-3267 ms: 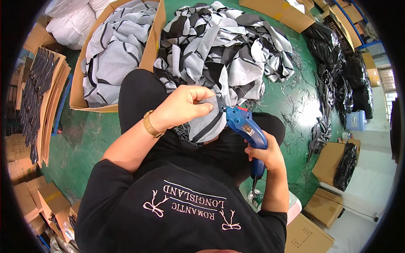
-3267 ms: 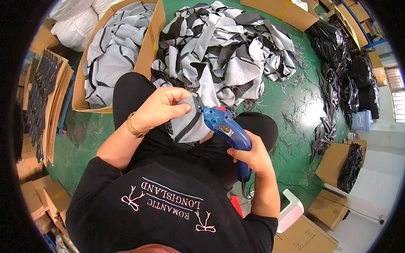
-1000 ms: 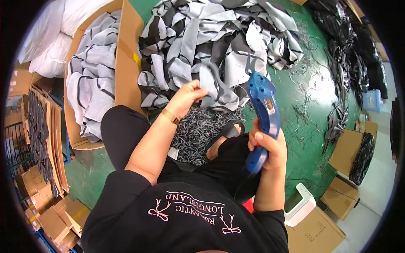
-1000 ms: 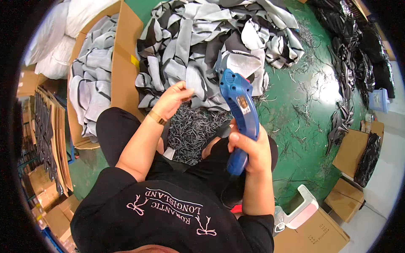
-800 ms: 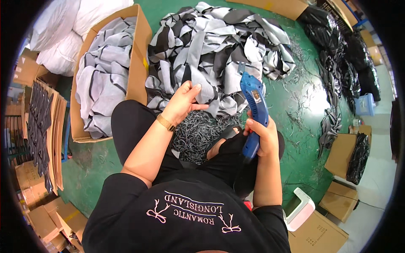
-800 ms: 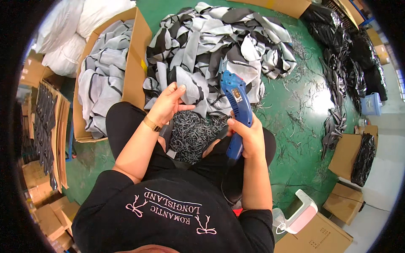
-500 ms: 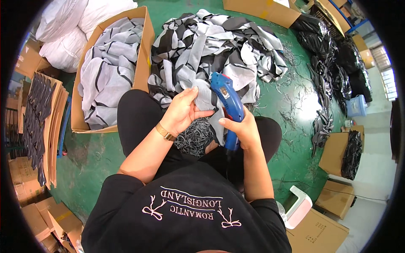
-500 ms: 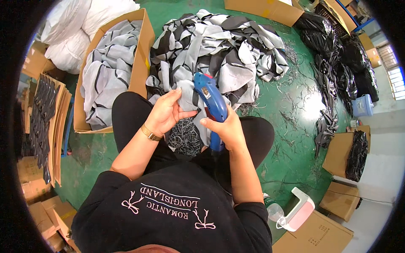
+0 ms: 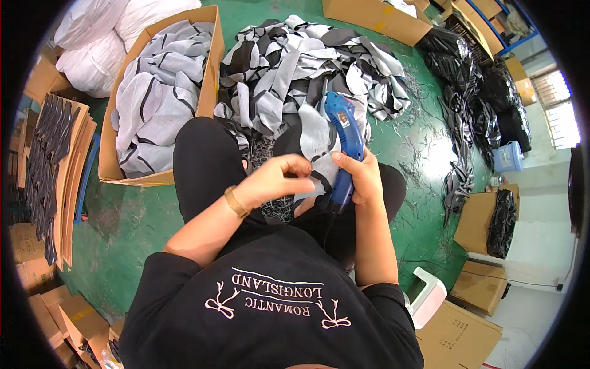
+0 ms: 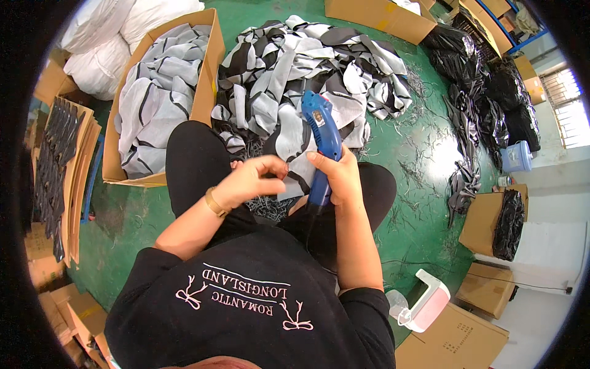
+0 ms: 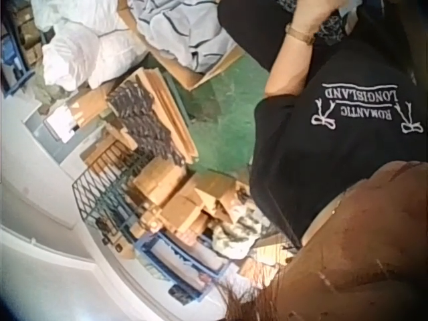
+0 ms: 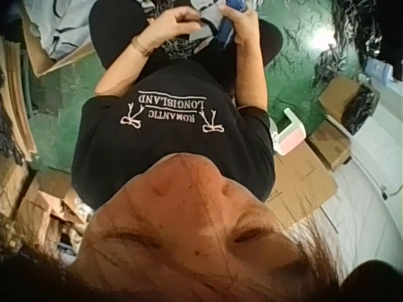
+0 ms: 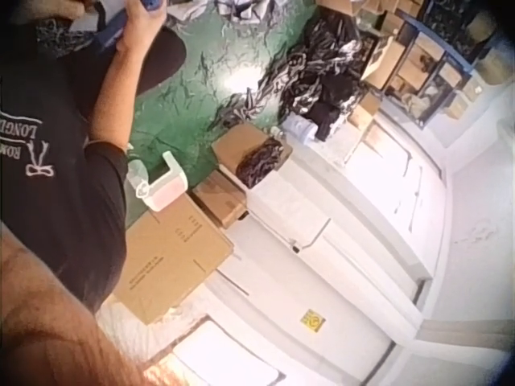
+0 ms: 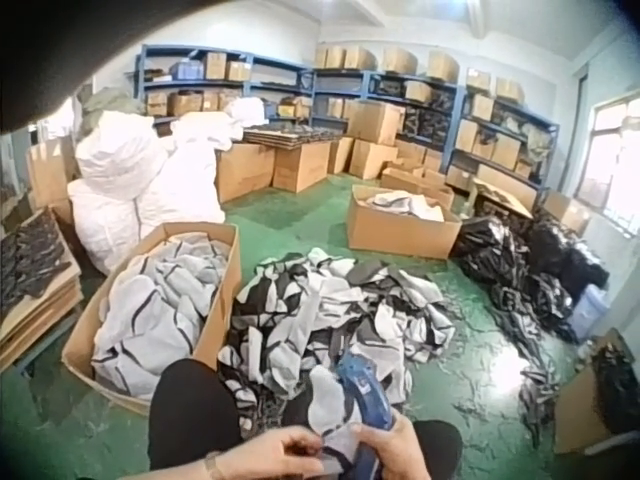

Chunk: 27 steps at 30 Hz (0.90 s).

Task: Trim excess material from fabric pieces using an electric rotary cutter.

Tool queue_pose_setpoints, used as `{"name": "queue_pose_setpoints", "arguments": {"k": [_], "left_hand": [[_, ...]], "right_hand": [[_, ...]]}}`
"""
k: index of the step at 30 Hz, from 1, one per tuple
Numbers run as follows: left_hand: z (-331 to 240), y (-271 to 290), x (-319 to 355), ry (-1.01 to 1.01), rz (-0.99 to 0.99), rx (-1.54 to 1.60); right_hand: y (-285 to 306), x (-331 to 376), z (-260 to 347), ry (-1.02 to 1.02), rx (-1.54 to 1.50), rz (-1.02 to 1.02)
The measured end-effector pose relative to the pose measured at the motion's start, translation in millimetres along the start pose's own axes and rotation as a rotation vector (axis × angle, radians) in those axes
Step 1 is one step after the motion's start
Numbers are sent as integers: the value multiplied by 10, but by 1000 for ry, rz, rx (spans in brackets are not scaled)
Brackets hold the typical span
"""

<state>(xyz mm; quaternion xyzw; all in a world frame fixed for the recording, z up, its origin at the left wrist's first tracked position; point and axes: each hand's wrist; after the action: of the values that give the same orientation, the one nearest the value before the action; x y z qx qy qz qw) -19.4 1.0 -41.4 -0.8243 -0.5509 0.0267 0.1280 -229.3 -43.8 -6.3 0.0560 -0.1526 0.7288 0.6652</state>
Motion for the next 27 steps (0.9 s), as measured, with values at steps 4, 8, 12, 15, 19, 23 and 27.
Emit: {"name": "queue_pose_setpoints", "arguments": {"k": [4,8,12,15,19,23,27], "left_hand": [[206,-76,23,-18,-43,-319],[-63,-4,-3,99,-145,298],[-180,151,-47,58,-101,670],[-106,175,-53,-44,-345,354],[-173,214,3,-69,-230,334],[-127,267,97,-41,-221,154],[-49,260,98,-103,-142,-31]], "right_hand": [[-35,-34,1,1,50,2],[-101,47,87,-29,-79,31],[-71,140,44,16,-34,138],[-92,241,41,9,135,156],[-23,413,176,63,388,188],[198,508,262,157,786,203],[193,674,505,238,1109,217]]}}
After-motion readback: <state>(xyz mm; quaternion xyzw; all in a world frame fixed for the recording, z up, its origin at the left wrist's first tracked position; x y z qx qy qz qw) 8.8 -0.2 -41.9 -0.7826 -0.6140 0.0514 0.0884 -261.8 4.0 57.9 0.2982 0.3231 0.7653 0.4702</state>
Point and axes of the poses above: each hand's wrist, its own x-axis away from the middle knuckle, its own y-axis out of the back of the hand, z = x × y, and after that the axes turned 2 degrees about -z, right-handed
